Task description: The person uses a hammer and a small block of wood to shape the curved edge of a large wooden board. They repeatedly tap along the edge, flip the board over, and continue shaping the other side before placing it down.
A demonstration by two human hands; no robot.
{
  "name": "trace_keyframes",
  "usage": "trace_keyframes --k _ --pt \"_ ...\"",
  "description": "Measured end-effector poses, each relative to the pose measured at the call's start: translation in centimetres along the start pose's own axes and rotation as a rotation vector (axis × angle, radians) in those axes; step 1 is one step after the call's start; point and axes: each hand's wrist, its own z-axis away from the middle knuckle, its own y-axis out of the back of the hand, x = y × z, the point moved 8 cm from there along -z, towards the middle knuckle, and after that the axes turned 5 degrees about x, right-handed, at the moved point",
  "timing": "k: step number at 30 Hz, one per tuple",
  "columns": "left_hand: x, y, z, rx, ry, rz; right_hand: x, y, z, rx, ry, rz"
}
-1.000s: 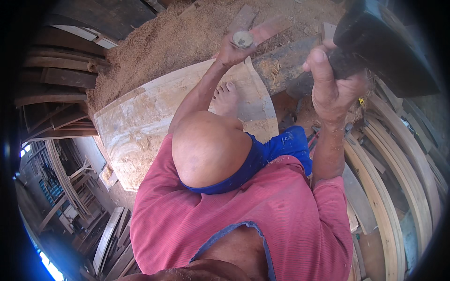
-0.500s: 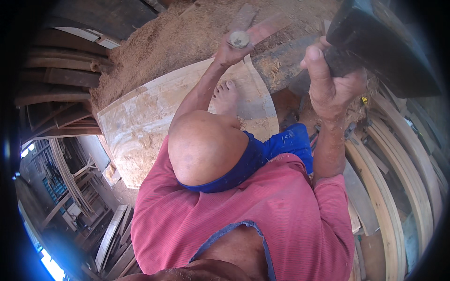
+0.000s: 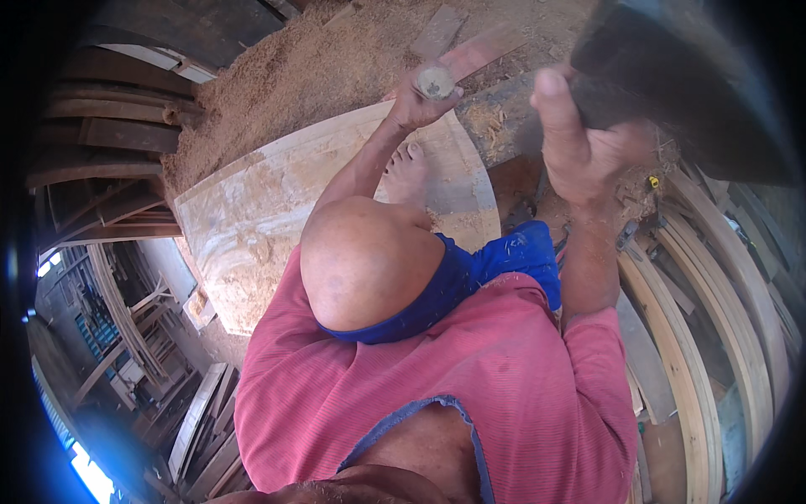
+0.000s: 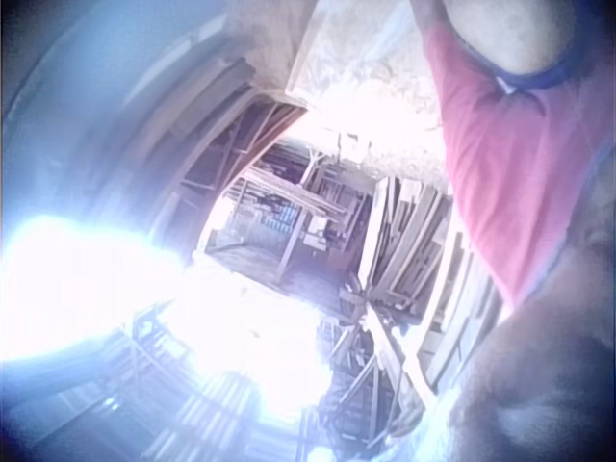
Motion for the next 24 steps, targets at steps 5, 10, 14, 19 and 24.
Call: trace_keyframes --k 5,10,14,19,24 --pt "0.5 -0.1 0.5 -0.065 -0.039 -0.058 4.8 -6.0 2.7 -0.322 0.116 0.475" --pt "3.0 -1.0 1.3 -0.057 0.013 0.071 10.6 -6.0 3.6 -0.539 -0.182 0.698" --pt "-0.1 1.0 2.3 -0.013 0.058 -0.003 3.0 -4.5 -0.6 -0.158 0.039 0.270" --pt "0.1 1.9 1.9 0.034 0.112 0.020 3.1 -2.9 0.1 -0.187 -0.149 0.099" --pt "1.9 8.2 3.4 0.260 0.231 -0.136 13.6 1.5 5.1 -0.285 -0.587 0.224"
